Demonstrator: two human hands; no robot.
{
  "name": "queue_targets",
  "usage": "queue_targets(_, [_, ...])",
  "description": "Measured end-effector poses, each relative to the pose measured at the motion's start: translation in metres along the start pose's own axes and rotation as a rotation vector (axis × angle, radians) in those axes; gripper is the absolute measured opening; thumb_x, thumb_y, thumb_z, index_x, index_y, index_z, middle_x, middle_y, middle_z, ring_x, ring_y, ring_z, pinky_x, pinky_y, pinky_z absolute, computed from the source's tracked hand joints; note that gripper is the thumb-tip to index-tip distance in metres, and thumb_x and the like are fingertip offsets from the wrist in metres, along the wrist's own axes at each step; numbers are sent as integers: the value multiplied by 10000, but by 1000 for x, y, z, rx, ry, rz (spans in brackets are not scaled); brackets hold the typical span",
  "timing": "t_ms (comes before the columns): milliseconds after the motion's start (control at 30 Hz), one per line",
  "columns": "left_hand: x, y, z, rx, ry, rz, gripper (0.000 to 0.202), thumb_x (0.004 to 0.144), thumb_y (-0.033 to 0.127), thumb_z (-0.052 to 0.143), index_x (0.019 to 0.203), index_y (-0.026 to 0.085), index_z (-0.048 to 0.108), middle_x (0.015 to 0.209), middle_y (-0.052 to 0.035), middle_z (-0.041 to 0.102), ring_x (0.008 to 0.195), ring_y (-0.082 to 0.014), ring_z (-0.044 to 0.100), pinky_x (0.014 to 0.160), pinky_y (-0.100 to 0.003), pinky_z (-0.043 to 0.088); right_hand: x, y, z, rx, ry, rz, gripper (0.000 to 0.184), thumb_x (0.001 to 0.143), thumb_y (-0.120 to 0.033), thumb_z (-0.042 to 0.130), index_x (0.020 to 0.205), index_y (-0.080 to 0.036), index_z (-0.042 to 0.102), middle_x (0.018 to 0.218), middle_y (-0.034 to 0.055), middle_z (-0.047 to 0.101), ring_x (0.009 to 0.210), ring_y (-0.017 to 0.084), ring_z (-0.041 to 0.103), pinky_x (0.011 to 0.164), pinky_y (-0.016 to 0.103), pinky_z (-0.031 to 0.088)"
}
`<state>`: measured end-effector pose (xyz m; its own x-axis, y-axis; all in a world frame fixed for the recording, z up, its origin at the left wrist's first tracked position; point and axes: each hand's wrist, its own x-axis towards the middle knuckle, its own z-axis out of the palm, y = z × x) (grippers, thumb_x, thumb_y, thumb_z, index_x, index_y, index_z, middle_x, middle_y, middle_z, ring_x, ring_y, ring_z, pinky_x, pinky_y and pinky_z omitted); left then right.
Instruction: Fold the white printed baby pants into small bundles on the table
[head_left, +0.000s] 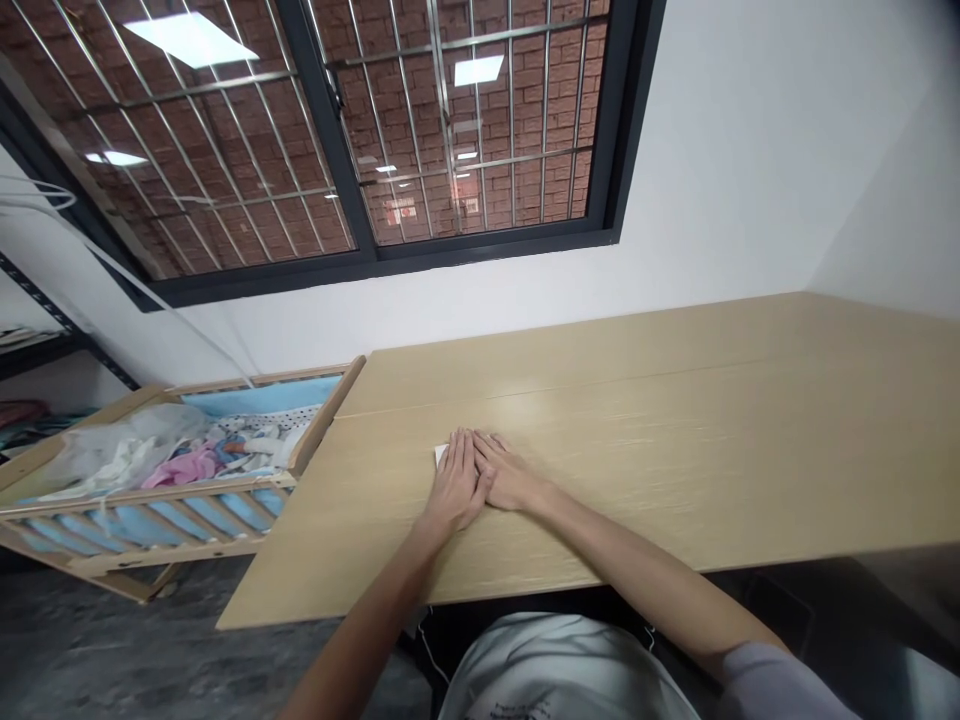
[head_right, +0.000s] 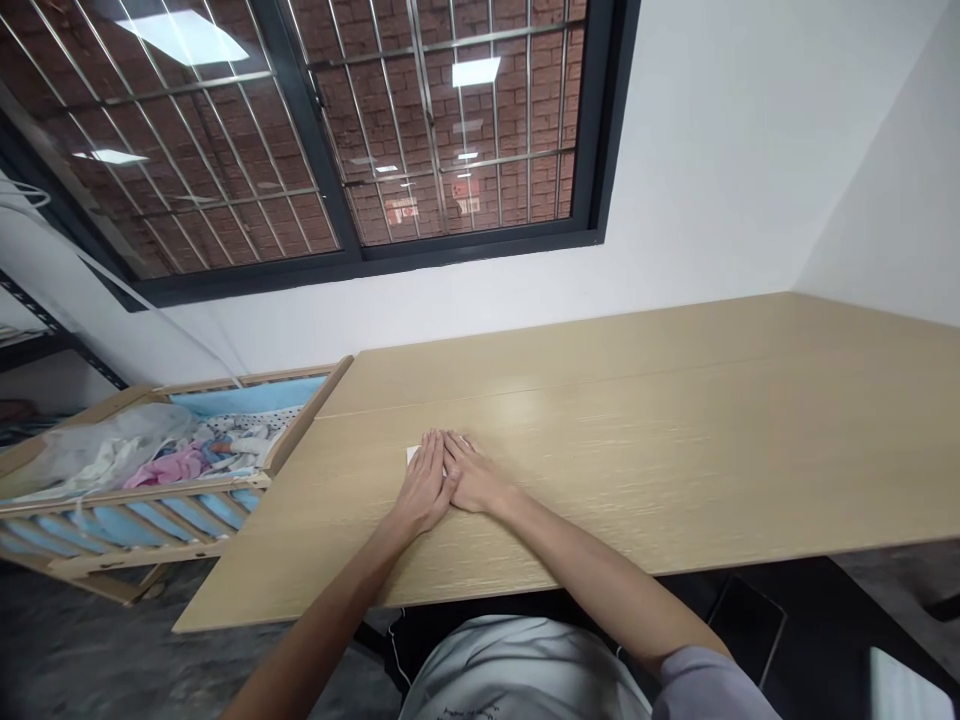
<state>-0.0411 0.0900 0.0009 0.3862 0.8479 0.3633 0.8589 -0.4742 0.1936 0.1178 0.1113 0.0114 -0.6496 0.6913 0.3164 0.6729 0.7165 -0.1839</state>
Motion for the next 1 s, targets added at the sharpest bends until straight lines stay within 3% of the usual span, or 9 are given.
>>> queue_targets(267, [-2, -4, -3, 94, -120, -172, 789, 1022, 567, 146, 1554, -7, 242, 1644, -249, 186, 1549, -310, 129, 1247, -495, 183, -2, 0, -4, 22, -94, 126, 698, 967, -326, 321, 1592, -29, 229, 1649, 169, 210, 1543, 291, 165, 1250, 483, 135])
queue_targets(467, [-4, -8, -4, 122, -108, -240, 790, 1013, 569, 204, 1548, -11, 247, 1636, -264, 201, 1546, -324, 140, 1238, -492, 214, -7, 9, -13, 111, -160, 245, 775, 1014, -537, 199, 1600, -28, 189, 1661, 176, 144, 1552, 292, 109, 1245, 471, 123])
queue_targets(600, [-3, -7, -4, 104, -114, -260, 845, 1000, 613, 194, 1540, -36, 241, 1636, -279, 183, 1549, -323, 113, 1246, -479, 181, -9, 16, -15, 159, -193, 306, 799, 1016, -579, 161, 1605, -39, 175, 1665, 177, 133, 1554, 289, 100, 1242, 469, 118])
queue_targets(700, [-2, -8, -13, 77, -127, -277, 932, 968, 672, 259, 1542, -60, 196, 1640, -299, 134, 1552, -344, 76, 1245, -497, 156, -9, 19, -19, 204, -179, 330, 801, 1021, -584, 149, 1602, -33, 179, 1665, 189, 134, 1553, 296, 104, 1237, 476, 134])
queue_targets(800, [-4, -11, -36, 55, -98, -287, 1064, 883, 751, 424, 1567, -13, 135, 1654, -281, 106, 1551, -376, 59, 1227, -548, 161, -10, 21, -29, 250, -89, 273, 754, 1035, -551, 169, 1596, -51, 220, 1669, 182, 145, 1551, 287, 120, 1237, 460, 152])
queue_targets(867, [-9, -10, -53, 57, -38, -241, 1021, 853, 735, 515, 1566, 73, 208, 1647, -241, 212, 1537, -377, 164, 1204, -559, 201, -10, 23, -37, 266, -23, 191, 687, 1040, -503, 233, 1581, -84, 286, 1657, 168, 220, 1540, 275, 176, 1236, 439, 172])
queue_targets(1000, [-25, -3, -73, 63, -26, -78, 520, 887, 522, 613, 1313, 227, 564, 1360, -107, 627, 1290, -296, 544, 1113, -482, 339, -13, 28, -44, 286, -27, 70, 642, 985, -510, 440, 1519, -155, 424, 1531, 154, 470, 1412, 313, 421, 1163, 459, 319])
